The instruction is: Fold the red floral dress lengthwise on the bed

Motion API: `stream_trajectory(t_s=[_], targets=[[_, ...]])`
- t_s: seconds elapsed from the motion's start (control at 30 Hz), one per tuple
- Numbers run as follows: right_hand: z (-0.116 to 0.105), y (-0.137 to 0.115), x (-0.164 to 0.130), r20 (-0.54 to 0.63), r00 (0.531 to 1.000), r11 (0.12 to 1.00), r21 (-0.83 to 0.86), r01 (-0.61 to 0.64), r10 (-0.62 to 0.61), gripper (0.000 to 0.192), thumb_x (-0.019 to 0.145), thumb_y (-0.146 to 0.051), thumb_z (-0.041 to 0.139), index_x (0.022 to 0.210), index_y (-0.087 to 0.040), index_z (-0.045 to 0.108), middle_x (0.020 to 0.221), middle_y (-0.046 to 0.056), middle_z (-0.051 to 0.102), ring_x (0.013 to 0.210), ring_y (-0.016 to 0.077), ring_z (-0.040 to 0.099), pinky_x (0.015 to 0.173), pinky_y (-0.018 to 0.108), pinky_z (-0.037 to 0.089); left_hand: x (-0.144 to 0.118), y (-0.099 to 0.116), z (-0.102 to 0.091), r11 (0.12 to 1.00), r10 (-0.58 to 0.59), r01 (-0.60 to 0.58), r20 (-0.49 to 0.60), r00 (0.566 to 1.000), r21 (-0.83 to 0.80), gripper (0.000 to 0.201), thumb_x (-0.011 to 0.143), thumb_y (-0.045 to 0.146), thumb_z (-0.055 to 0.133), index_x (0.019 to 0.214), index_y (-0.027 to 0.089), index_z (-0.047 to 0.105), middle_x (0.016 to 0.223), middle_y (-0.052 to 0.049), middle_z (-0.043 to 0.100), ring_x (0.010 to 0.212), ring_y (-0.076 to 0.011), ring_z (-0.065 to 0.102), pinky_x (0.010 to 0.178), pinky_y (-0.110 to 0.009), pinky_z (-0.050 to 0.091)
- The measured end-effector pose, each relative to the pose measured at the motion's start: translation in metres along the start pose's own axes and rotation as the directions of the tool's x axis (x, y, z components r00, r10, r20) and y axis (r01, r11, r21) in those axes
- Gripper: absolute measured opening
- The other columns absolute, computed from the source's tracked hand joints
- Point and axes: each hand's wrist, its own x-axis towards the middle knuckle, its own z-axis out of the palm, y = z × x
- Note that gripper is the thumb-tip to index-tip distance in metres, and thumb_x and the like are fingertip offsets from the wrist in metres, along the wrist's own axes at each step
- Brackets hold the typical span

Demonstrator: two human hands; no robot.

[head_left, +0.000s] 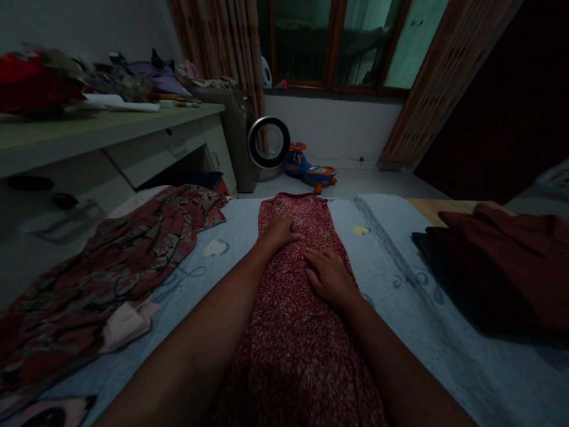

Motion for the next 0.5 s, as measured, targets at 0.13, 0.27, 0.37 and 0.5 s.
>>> stream_trajectory(t_s=[0.13, 0.27, 0.37, 0.5], targets=[[0.001, 0.0, 0.0, 0.003, 1.0, 1.0, 0.001, -0.002, 0.002, 0.041, 0.095, -0.025, 0.048, 0.135, -0.02, 0.058, 0.147, 0.005, 0.054, 0.123, 0.0264, 0.048, 0.107, 0.045, 0.034, 0.002, -0.004, 0.002, 1.0, -0.002, 0.002, 0.004, 1.0, 0.001, 0.031, 0.075, 0.047, 0.078, 0.081, 0.019, 0.065, 0.098, -0.006, 0.066, 0.094, -0.0228, 0.061, 0.081, -0.032, 0.047], [0.002, 0.001, 0.0, -0.004, 1.0, 1.0, 0.002, -0.003, 0.003, 0.043, 0.094, -0.024, 0.049, 0.136, -0.019, 0.057, 0.146, 0.005, 0.054, 0.124, 0.0264, 0.048, 0.108, 0.044, 0.034, 0.003, -0.008, 0.004, 1.0, 0.006, -0.006, -0.006, 1.0, -0.005, 0.03, 0.076, 0.047, 0.078, 0.081, 0.019, 0.065, 0.096, -0.005, 0.066, 0.093, -0.0222, 0.06, 0.081, -0.031, 0.046], [0.002, 0.001, 0.0, -0.001, 1.0, 1.0, 0.006, 0.0, 0.0, 0.043, 0.094, -0.024, 0.05, 0.136, -0.019, 0.057, 0.146, 0.006, 0.054, 0.124, 0.0268, 0.048, 0.108, 0.045, 0.034, 0.004, -0.012, 0.005, 1.0, 0.006, -0.006, -0.001, 1.0, -0.002, 0.027, 0.078, 0.044, 0.077, 0.081, 0.019, 0.066, 0.096, -0.005, 0.066, 0.094, -0.0221, 0.06, 0.084, -0.032, 0.046], [0.002, 0.001, 0.0, -0.007, 1.0, 1.0, 0.018, -0.001, 0.001, 0.042, 0.094, -0.024, 0.05, 0.136, -0.018, 0.058, 0.145, 0.006, 0.055, 0.122, 0.0263, 0.048, 0.108, 0.045, 0.034, 0.006, -0.015, 0.004, 1.0, -0.028, 0.028, -0.004, 1.0, -0.008, 0.021, 0.08, 0.038, 0.075, 0.082, 0.019, 0.067, 0.098, -0.005, 0.066, 0.097, -0.0228, 0.06, 0.087, -0.033, 0.046]])
